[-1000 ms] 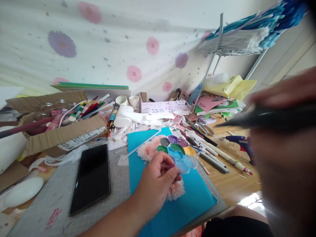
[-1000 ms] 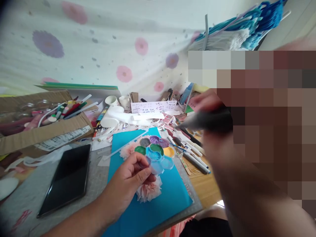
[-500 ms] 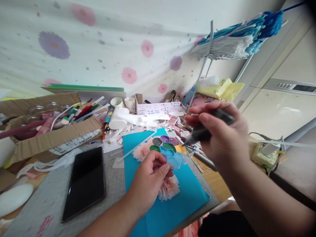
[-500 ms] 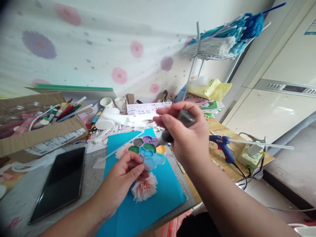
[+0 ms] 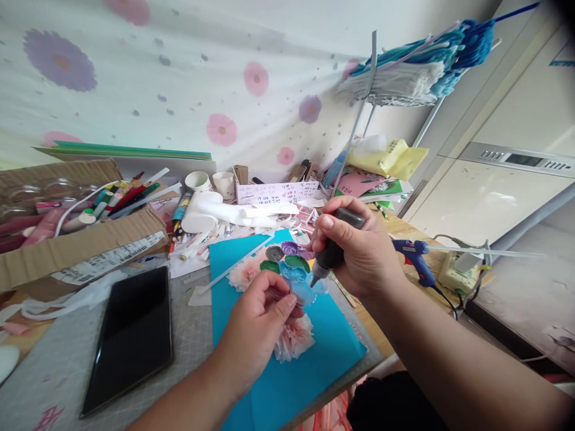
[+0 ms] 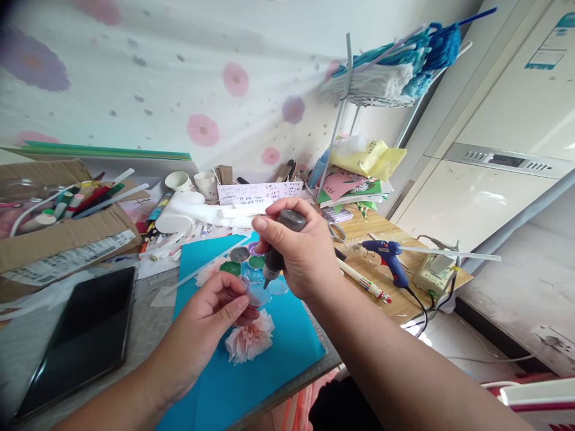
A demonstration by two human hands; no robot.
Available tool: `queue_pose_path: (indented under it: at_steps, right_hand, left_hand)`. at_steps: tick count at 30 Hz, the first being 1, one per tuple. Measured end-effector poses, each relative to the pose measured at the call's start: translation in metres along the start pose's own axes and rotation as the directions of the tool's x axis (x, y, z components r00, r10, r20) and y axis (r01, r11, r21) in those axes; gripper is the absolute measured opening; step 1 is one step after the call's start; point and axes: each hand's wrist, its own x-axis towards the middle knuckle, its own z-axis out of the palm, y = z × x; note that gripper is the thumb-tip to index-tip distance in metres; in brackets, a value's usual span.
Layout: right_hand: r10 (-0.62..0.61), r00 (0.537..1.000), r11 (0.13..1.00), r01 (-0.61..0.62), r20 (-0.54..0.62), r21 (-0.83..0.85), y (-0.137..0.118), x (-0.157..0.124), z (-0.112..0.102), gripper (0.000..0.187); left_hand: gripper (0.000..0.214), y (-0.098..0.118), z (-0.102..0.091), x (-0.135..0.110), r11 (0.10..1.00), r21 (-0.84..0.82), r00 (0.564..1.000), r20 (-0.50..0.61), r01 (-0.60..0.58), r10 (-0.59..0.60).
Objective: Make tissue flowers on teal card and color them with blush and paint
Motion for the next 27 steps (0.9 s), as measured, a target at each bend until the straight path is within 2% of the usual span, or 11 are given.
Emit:
queue_pose_path:
  at_steps: [4,8,19,27]
  right_hand:
    - [0.057,0.994,0.998,-0.059,0.089,0.024,0.004,-0.003,0.004,0.027]
    - [0.056,0.990,0.998,-0.059,0.127,0.027,0.006,-0.004,0.009,0.034]
    - [0.040,0.996,0.997,-0.045,0.075,0.068,0.004,-0.002,0.014,0.041]
    - [0.005,0.996,1.000,-0.004,0.087,-0.007,0.009,-0.004,0.013,0.046]
  left_hand:
    - [0.014,-0.001,0.000,-0.001,1.000,0.010,1.000,0.025,-0.004,0.004]
    - [0.013,-0.001,0.000,-0.003,1.000,0.004,0.999,0.038,-0.004,0.004]
    - [0.014,-0.001,0.002,0.000,1.000,-0.016,1.000,0.002,0.000,0.000]
    - [0.015,-0.002,0.001,0.000,0.999,-0.034,1.000,0.004,-0.007,0.007]
